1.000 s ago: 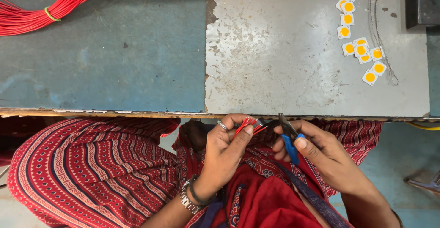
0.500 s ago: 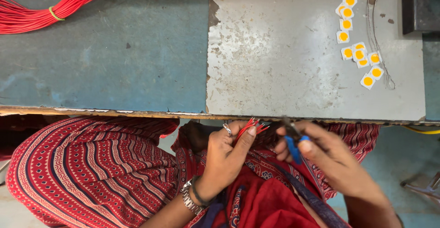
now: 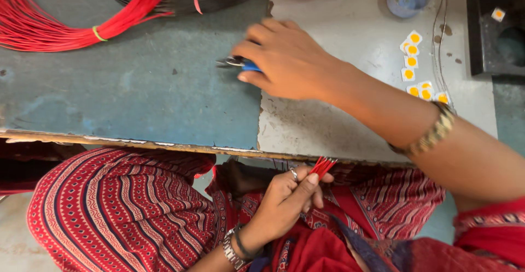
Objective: The person solders red wire ends onto small LED chip pads on the workbench using a soldering iron. They strip insulation from wire ends with pliers, dip the exposed strands into a solder pot to tin them, and solder the tinned wires to the LED pads one at a time.
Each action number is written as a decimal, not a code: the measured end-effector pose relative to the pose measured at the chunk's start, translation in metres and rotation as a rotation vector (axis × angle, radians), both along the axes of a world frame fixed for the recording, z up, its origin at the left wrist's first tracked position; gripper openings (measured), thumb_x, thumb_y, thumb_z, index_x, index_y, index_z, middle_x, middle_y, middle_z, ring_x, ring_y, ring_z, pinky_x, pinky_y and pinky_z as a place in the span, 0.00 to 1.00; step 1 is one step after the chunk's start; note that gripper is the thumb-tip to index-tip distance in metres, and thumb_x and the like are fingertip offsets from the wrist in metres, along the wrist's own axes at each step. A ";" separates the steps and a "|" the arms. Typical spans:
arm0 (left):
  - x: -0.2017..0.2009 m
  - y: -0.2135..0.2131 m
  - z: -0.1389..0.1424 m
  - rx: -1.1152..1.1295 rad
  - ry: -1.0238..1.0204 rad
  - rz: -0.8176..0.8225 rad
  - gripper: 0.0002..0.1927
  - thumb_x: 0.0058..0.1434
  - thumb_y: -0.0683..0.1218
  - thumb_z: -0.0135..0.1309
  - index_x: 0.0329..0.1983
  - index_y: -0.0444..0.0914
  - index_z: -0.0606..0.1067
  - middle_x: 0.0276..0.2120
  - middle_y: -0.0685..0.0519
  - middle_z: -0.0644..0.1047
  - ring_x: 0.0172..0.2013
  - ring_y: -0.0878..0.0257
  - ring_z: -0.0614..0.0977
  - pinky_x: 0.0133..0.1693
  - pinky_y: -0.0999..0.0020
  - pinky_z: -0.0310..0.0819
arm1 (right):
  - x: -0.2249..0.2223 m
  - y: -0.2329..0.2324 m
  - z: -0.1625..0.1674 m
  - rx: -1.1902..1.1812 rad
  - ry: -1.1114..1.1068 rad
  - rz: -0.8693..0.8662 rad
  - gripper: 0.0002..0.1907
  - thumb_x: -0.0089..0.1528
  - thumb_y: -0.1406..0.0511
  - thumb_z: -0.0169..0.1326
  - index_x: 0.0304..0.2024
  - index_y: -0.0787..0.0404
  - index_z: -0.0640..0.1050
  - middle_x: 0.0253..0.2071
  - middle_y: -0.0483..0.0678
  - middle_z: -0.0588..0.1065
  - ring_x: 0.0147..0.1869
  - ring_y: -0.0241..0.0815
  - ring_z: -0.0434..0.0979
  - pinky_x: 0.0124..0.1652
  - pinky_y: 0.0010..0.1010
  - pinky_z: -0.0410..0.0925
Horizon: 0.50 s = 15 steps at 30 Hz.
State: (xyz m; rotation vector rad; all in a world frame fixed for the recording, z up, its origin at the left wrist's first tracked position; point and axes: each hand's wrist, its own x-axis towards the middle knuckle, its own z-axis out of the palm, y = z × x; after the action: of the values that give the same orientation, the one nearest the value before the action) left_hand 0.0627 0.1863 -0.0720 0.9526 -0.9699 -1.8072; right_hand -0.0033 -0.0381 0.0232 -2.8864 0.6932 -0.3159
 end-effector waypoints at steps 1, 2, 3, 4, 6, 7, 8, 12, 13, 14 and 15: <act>0.001 0.000 0.000 0.010 0.028 -0.024 0.19 0.76 0.53 0.43 0.51 0.33 0.77 0.27 0.59 0.76 0.26 0.76 0.69 0.31 0.79 0.65 | 0.007 -0.002 -0.005 -0.034 -0.049 0.037 0.19 0.63 0.56 0.62 0.54 0.56 0.78 0.50 0.52 0.74 0.59 0.56 0.69 0.56 0.49 0.62; 0.001 0.000 0.000 0.018 0.055 -0.048 0.19 0.76 0.53 0.44 0.50 0.33 0.76 0.28 0.59 0.76 0.27 0.76 0.69 0.32 0.79 0.65 | 0.013 -0.004 -0.005 -0.071 -0.099 0.073 0.21 0.61 0.57 0.62 0.54 0.56 0.78 0.52 0.52 0.73 0.60 0.56 0.69 0.56 0.50 0.62; 0.002 0.001 -0.001 0.022 0.030 -0.067 0.19 0.76 0.53 0.44 0.49 0.33 0.76 0.28 0.59 0.76 0.27 0.75 0.70 0.32 0.78 0.66 | 0.016 0.000 0.000 -0.105 -0.148 0.108 0.22 0.60 0.57 0.63 0.54 0.57 0.78 0.54 0.52 0.73 0.61 0.56 0.68 0.57 0.50 0.61; 0.003 0.000 -0.001 0.031 0.011 -0.084 0.18 0.76 0.52 0.44 0.47 0.33 0.77 0.28 0.59 0.76 0.27 0.75 0.70 0.32 0.78 0.66 | 0.010 0.008 0.008 -0.078 -0.212 0.135 0.22 0.63 0.59 0.63 0.57 0.59 0.77 0.56 0.53 0.73 0.61 0.56 0.69 0.58 0.49 0.63; 0.006 -0.001 -0.001 -0.029 -0.026 -0.127 0.18 0.76 0.52 0.44 0.45 0.33 0.77 0.28 0.58 0.77 0.29 0.73 0.74 0.34 0.75 0.70 | -0.019 0.033 0.032 0.070 -0.341 0.152 0.19 0.68 0.63 0.60 0.60 0.62 0.76 0.57 0.54 0.74 0.60 0.56 0.72 0.57 0.44 0.67; 0.007 -0.002 -0.001 -0.097 -0.050 -0.155 0.19 0.77 0.52 0.44 0.44 0.33 0.77 0.28 0.57 0.78 0.31 0.72 0.76 0.37 0.74 0.73 | -0.042 0.053 0.042 0.191 -0.410 0.138 0.17 0.70 0.66 0.58 0.60 0.63 0.74 0.56 0.55 0.74 0.59 0.55 0.74 0.56 0.41 0.69; 0.008 -0.004 -0.001 -0.169 -0.074 -0.179 0.19 0.78 0.52 0.44 0.43 0.32 0.78 0.29 0.56 0.78 0.33 0.70 0.79 0.40 0.72 0.76 | -0.069 0.074 0.051 0.331 -0.302 -0.008 0.16 0.68 0.68 0.56 0.58 0.63 0.77 0.48 0.53 0.79 0.47 0.53 0.78 0.44 0.37 0.69; 0.006 -0.017 0.002 -0.395 -0.055 -0.353 0.16 0.77 0.50 0.44 0.44 0.34 0.77 0.32 0.53 0.80 0.36 0.63 0.84 0.40 0.67 0.78 | -0.168 0.157 0.021 0.802 -0.771 -0.266 0.12 0.68 0.64 0.53 0.42 0.68 0.82 0.40 0.56 0.82 0.45 0.51 0.88 0.49 0.43 0.82; 0.004 -0.019 0.002 -0.397 -0.061 -0.379 0.16 0.77 0.50 0.44 0.45 0.35 0.77 0.30 0.52 0.80 0.34 0.62 0.84 0.39 0.67 0.77 | -0.183 0.175 -0.001 0.863 -0.875 -0.312 0.13 0.70 0.64 0.55 0.42 0.69 0.83 0.40 0.58 0.83 0.44 0.52 0.86 0.49 0.44 0.80; 0.001 -0.021 0.002 -0.397 -0.069 -0.407 0.15 0.76 0.50 0.44 0.45 0.36 0.77 0.28 0.52 0.80 0.32 0.62 0.84 0.38 0.67 0.77 | -0.192 0.193 -0.026 0.929 -0.943 -0.387 0.14 0.70 0.64 0.56 0.45 0.72 0.83 0.42 0.62 0.83 0.45 0.54 0.85 0.50 0.45 0.78; -0.002 -0.021 0.002 -0.405 -0.111 -0.376 0.15 0.76 0.49 0.45 0.44 0.36 0.77 0.28 0.52 0.80 0.32 0.61 0.84 0.37 0.66 0.77 | -0.200 0.209 -0.047 0.992 -1.018 -0.461 0.16 0.70 0.64 0.57 0.47 0.74 0.83 0.44 0.65 0.82 0.45 0.55 0.83 0.51 0.47 0.76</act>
State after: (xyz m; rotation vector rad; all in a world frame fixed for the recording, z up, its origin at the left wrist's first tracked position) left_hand 0.0610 0.1654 -0.0699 0.6501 -1.5990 -1.7651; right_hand -0.2030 0.1714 -0.0239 -1.3444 0.8975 -1.0197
